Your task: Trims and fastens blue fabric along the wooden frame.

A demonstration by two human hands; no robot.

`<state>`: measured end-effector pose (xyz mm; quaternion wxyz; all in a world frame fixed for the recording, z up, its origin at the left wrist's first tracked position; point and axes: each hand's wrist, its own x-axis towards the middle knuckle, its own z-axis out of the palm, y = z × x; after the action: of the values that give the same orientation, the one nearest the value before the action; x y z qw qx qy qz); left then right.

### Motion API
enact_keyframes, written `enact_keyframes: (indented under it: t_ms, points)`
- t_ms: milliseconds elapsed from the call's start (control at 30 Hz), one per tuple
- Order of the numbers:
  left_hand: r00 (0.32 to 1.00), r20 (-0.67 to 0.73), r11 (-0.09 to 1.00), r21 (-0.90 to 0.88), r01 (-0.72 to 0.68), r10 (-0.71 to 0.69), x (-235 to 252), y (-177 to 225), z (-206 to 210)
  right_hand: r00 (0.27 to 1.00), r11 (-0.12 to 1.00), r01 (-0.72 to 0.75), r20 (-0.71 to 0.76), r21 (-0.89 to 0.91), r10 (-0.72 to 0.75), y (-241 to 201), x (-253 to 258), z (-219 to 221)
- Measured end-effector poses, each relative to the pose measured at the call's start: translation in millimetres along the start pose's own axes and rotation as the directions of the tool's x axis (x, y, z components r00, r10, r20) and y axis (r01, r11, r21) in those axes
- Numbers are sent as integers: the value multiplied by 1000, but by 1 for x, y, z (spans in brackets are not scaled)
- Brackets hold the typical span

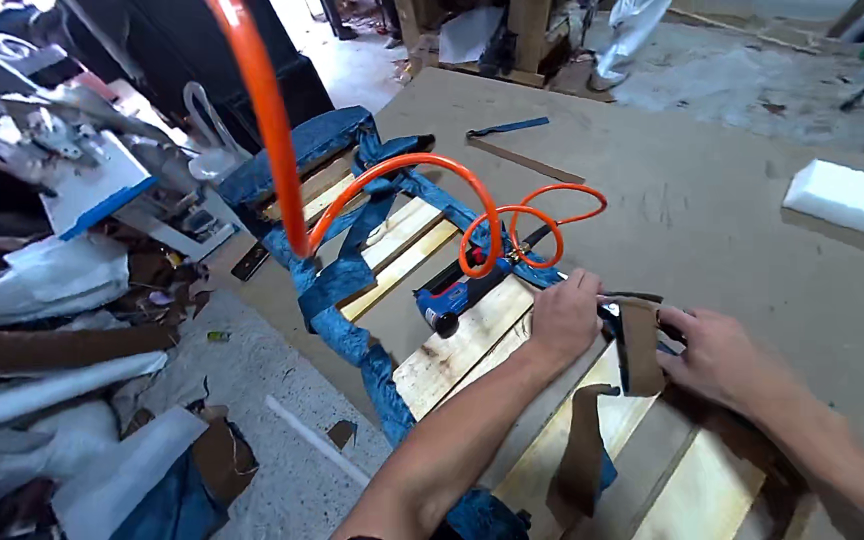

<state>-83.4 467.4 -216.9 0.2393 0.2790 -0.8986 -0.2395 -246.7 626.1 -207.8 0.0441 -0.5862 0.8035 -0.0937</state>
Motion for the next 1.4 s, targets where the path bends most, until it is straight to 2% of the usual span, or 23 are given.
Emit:
enact_keyframes:
  t_ms: [133, 300, 467, 633, 733, 900, 1033, 1100, 1200, 1267, 1400]
  points:
    - [989, 92, 986, -109, 125, -116, -7, 3, -4, 999, 1000, 5, 41, 18, -6, -3, 24, 6]
    - [980, 48, 956, -219, 198, -192, -10, -5, -9, 997, 997, 76, 29, -11, -75, 29, 22, -9]
    - [981, -5, 961, -202, 187, -192, -8, 2, -7, 998, 998, 59, 5, 5, -59, 23, 20, -12]
    - [944, 106, 912, -245, 328, -312, 16, -15, -33, 1000, 1000, 13, 24, -25, -13, 30, 3, -23]
    - [928, 175, 852, -371, 370, -328, 37, -36, -48, 995, 998, -63, 75, 2, 63, 15, -5, -20]
    - [929, 265, 877, -340, 339, -257, 50, -41, -59, 995, 993, -83, 55, 81, 78, -12, 10, -5]
    - [929, 357, 972, -172, 163, -92, 58, -26, -64, 992, 991, -97, 86, 88, 89, -20, 22, -1]
    - [919, 389, 984, -129, 125, -66, 59, -18, -62, 987, 990, -109, 126, 85, 98, -28, 24, -4]
    - [928, 359, 983, -113, 147, -98, 45, 0, -51, 986, 992, -101, 141, 77, 89, -45, 22, -8]
    - [944, 298, 979, -98, 180, -143, 30, 9, -40, 988, 995, -102, 118, 7, 101, -50, 24, 0]
    - [961, 205, 963, -156, 218, -185, -3, 7, -18, 978, 984, -152, 130, -91, 163, -64, 28, 10]
